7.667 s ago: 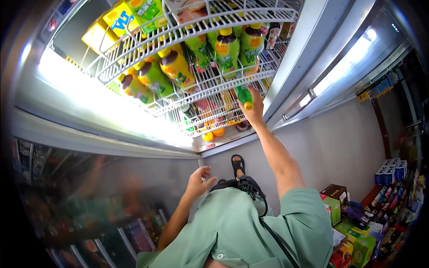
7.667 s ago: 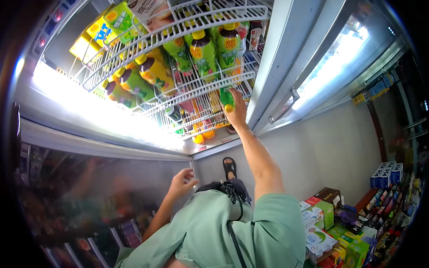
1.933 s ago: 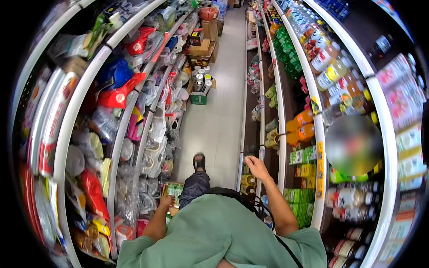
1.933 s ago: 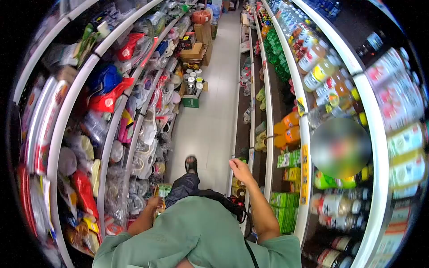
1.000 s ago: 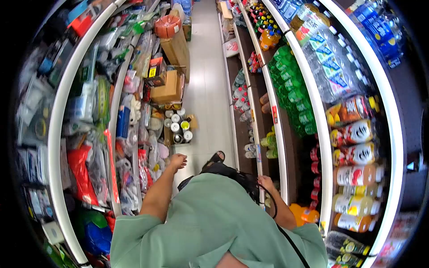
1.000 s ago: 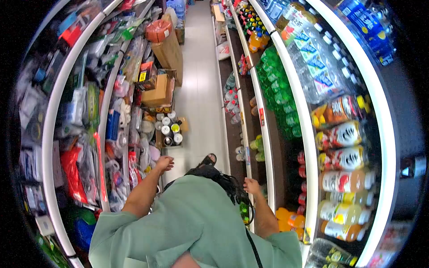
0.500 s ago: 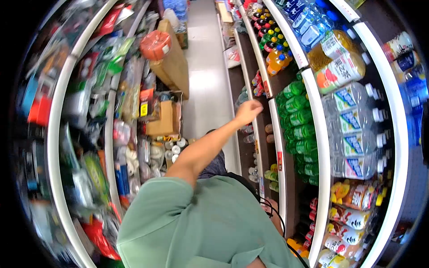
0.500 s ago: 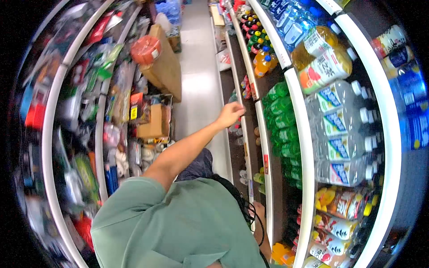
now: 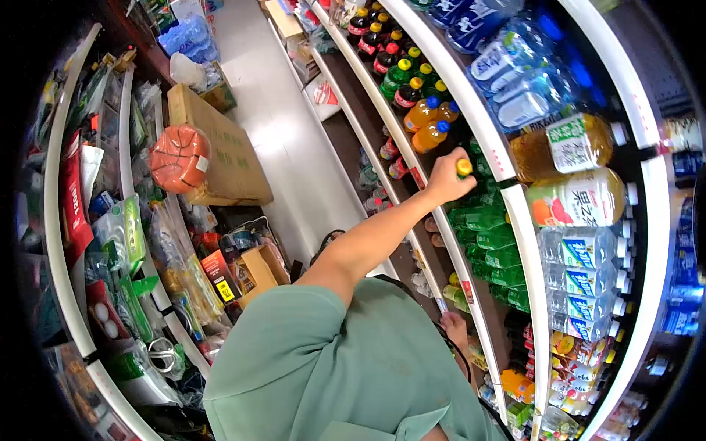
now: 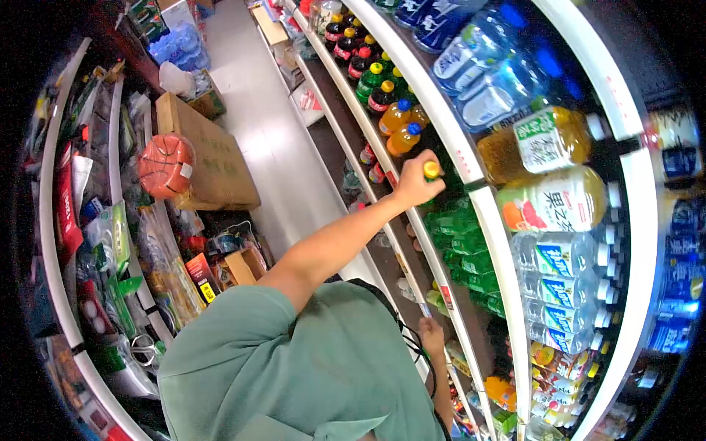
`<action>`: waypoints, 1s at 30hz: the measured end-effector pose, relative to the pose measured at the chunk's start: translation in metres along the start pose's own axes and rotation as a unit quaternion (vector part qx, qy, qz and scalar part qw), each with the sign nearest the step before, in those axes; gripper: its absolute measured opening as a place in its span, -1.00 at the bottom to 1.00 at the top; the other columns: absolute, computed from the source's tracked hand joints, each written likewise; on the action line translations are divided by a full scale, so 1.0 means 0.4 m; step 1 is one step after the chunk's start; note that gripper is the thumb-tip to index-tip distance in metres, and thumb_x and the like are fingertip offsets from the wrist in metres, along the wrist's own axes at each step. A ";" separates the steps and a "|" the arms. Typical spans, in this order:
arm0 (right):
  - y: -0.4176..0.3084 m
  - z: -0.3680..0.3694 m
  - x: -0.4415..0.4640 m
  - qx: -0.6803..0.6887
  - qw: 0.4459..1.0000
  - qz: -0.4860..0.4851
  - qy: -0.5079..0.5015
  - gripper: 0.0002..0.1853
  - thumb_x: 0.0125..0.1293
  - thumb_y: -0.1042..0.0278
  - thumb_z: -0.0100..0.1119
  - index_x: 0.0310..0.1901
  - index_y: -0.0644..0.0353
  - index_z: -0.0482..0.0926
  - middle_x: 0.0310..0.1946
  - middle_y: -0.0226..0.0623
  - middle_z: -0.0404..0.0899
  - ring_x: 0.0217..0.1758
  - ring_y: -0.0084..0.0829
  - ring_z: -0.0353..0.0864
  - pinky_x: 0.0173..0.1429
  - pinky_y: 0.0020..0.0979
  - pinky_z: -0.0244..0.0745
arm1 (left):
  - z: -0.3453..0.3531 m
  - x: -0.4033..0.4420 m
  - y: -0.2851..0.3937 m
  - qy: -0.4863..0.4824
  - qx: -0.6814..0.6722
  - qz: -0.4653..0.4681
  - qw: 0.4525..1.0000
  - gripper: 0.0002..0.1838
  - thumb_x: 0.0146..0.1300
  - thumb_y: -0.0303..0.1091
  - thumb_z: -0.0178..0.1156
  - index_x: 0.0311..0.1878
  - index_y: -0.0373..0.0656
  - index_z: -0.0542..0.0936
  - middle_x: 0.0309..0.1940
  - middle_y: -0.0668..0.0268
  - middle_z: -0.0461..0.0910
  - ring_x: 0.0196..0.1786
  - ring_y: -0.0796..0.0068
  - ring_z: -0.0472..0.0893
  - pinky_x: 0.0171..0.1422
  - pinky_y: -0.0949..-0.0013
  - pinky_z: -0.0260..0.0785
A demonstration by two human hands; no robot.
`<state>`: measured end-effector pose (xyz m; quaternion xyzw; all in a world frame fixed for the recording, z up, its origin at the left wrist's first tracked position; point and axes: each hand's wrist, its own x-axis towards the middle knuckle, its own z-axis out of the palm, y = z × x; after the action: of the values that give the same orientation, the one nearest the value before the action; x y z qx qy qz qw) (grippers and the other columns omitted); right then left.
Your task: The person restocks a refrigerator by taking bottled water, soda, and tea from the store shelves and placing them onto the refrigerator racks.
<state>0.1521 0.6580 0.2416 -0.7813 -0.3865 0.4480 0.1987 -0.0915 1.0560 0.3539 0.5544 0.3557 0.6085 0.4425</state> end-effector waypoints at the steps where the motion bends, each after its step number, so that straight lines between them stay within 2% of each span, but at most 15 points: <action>1: -0.042 0.015 0.004 -0.006 1.000 0.004 -0.002 -0.73 0.27 0.28 0.16 -0.19 0.37 0.57 -0.34 -0.26 0.59 -0.36 -0.57 0.53 -0.25 -0.49 0.47 | -0.021 0.000 -0.008 0.041 -0.063 -0.027 0.997 -0.85 -0.15 -0.54 0.20 -0.46 -0.27 0.44 -0.51 0.24 0.55 -0.42 0.43 0.57 -0.29 0.41 0.38; 3: -0.289 0.065 0.012 -0.110 0.982 -0.149 0.024 -0.76 0.26 0.31 0.14 -0.17 0.31 0.57 -0.44 -0.21 0.59 -0.40 -0.35 0.59 -0.25 -0.37 0.49 | -0.053 -0.004 -0.043 0.074 -0.123 -0.053 0.988 -0.90 -0.14 -0.58 0.15 -0.51 -0.25 0.43 -0.51 0.28 0.56 -0.39 0.48 0.57 -0.27 0.44 0.39; 5: -0.504 0.080 0.019 -0.216 0.946 -0.240 0.034 -0.70 0.17 0.34 0.22 -0.09 0.32 0.53 -0.25 -0.10 0.57 -0.20 -0.21 0.59 -0.07 -0.31 0.48 | -0.104 0.003 0.018 0.057 -0.162 -0.036 0.984 -0.89 -0.16 -0.61 0.12 -0.51 -0.25 0.42 -0.51 0.24 0.56 -0.39 0.46 0.58 -0.25 0.43 0.42; 7: -0.689 0.092 0.021 -0.215 0.904 -0.359 0.088 -0.51 0.07 0.32 0.31 0.04 0.31 0.44 -0.09 -0.02 0.49 -0.01 -0.11 0.51 0.07 -0.22 0.42 | -0.136 -0.018 0.093 -0.047 -0.259 -0.030 0.964 -0.88 -0.18 -0.62 0.11 -0.51 -0.24 0.42 -0.51 0.21 0.56 -0.38 0.44 0.59 -0.26 0.41 0.42; 9: -0.813 0.117 0.029 -0.204 0.867 -0.423 0.168 -0.34 -0.07 0.32 0.41 0.09 0.34 0.38 -0.04 0.02 0.47 0.01 -0.08 0.49 0.14 -0.22 0.38 | -0.142 -0.057 0.167 -0.105 -0.299 -0.090 0.944 -0.88 -0.22 -0.59 0.12 -0.52 -0.24 0.41 -0.53 0.22 0.55 -0.40 0.44 0.58 -0.29 0.43 0.40; 12: -0.910 0.142 0.037 -0.158 0.866 -0.441 0.176 -0.23 -0.15 0.34 0.46 0.14 0.32 0.30 -0.09 -0.06 0.48 -0.06 -0.15 0.51 0.10 -0.25 0.40 | -0.108 -0.128 0.218 -0.144 -0.249 -0.067 0.955 -0.88 -0.26 -0.55 0.14 -0.57 -0.23 0.41 -0.55 0.29 0.50 -0.27 0.44 0.53 -0.14 0.35 0.33; 13: -0.896 0.133 0.042 -0.157 0.865 -0.439 0.184 -0.23 -0.15 0.34 0.46 0.14 0.32 0.30 -0.09 -0.06 0.48 -0.06 -0.15 0.51 0.10 -0.26 0.40 | -0.094 -0.149 0.230 -0.145 -0.222 -0.038 0.963 -0.89 -0.26 -0.54 0.14 -0.58 -0.22 0.40 -0.56 0.32 0.48 -0.22 0.43 0.50 -0.08 0.32 0.30; 15: -0.864 0.121 0.048 -0.123 0.910 -0.372 0.137 -0.25 -0.17 0.32 0.47 0.09 0.29 0.28 -0.17 -0.06 0.52 -0.10 -0.15 0.57 0.02 -0.27 0.46 | -0.085 -0.160 0.217 -0.200 -0.231 -0.083 0.949 -0.84 -0.23 -0.47 0.18 -0.49 -0.20 0.44 -0.38 0.27 0.50 -0.06 0.40 0.44 0.07 0.28 0.22; 18: -0.819 0.110 0.012 -0.078 0.925 -0.337 0.159 -0.30 -0.13 0.33 0.45 0.06 0.26 0.28 -0.24 -0.14 0.56 -0.17 -0.30 0.60 -0.05 -0.31 0.49 | -0.078 -0.131 0.185 -0.387 -0.314 0.009 0.867 -0.55 -0.10 -0.22 0.24 -0.10 -0.16 0.46 0.04 0.19 0.37 0.11 0.34 0.37 0.20 0.31 0.13; 19: -0.797 0.099 -0.002 -0.078 0.935 -0.311 0.153 -0.31 -0.12 0.32 0.45 0.05 0.26 0.28 -0.25 -0.15 0.56 -0.17 -0.33 0.59 -0.05 -0.32 0.49 | -0.089 -0.113 0.176 -0.386 -0.270 -0.004 0.882 -0.59 -0.06 -0.27 0.26 -0.09 -0.14 0.47 -0.01 0.26 0.40 0.09 0.38 0.37 0.19 0.29 0.18; 21: -0.717 0.076 -0.023 -0.073 0.955 -0.242 0.157 -0.29 -0.17 0.36 0.43 0.07 0.21 0.30 -0.25 -0.17 0.55 -0.22 -0.32 0.58 -0.06 -0.31 0.49 | -0.047 -0.072 0.106 -0.342 -0.229 -0.082 0.908 -0.57 -0.02 -0.25 0.25 -0.05 -0.18 0.47 -0.04 0.25 0.43 0.06 0.42 0.40 0.16 0.34 0.20; 23: -0.667 0.069 -0.066 -0.066 0.954 -0.215 0.199 -0.30 -0.20 0.37 0.42 0.06 0.18 0.31 -0.26 -0.17 0.57 -0.21 -0.28 0.60 -0.04 -0.30 0.49 | 0.019 -0.010 -0.006 -0.266 -0.324 -0.139 0.897 -0.59 0.09 -0.22 0.21 -0.02 -0.21 0.46 -0.11 0.23 0.47 0.02 0.46 0.44 0.12 0.33 0.25; 25: -0.600 0.059 -0.105 -0.020 0.967 -0.144 0.209 -0.33 -0.22 0.37 0.41 0.01 0.15 0.32 -0.24 -0.13 0.59 -0.18 -0.21 0.63 -0.03 -0.26 0.51 | 0.044 0.078 0.004 -0.190 -0.204 -0.155 0.948 -0.63 0.21 -0.15 0.15 -0.04 -0.22 0.48 -0.14 0.19 0.50 -0.02 0.36 0.46 0.14 0.25 0.28; 27: -0.570 0.061 -0.161 -0.056 0.960 -0.109 0.251 -0.33 -0.23 0.37 0.41 0.01 0.15 0.32 -0.25 -0.10 0.59 -0.19 -0.16 0.63 -0.04 -0.23 0.52 | 0.188 0.100 -0.387 -0.124 -0.028 0.011 0.992 -0.61 0.27 -0.14 0.09 0.01 -0.25 0.49 -0.02 0.07 0.49 0.07 0.22 0.46 0.24 0.18 0.25; 30: -0.458 0.090 -0.227 -0.036 0.949 -0.060 0.306 -0.34 -0.22 0.37 0.41 0.00 0.16 0.33 -0.28 -0.08 0.59 -0.22 -0.13 0.63 -0.09 -0.23 0.53 | 0.167 0.235 -0.289 -0.113 0.119 -0.017 0.986 -0.59 0.27 -0.17 0.11 0.04 -0.28 0.46 0.01 0.06 0.48 0.10 0.22 0.45 0.27 0.19 0.22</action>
<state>0.0161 0.6999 0.3928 -0.8631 -0.3689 0.1600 0.3056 -0.0083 1.1808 0.2899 0.6622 0.3827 0.4878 0.4207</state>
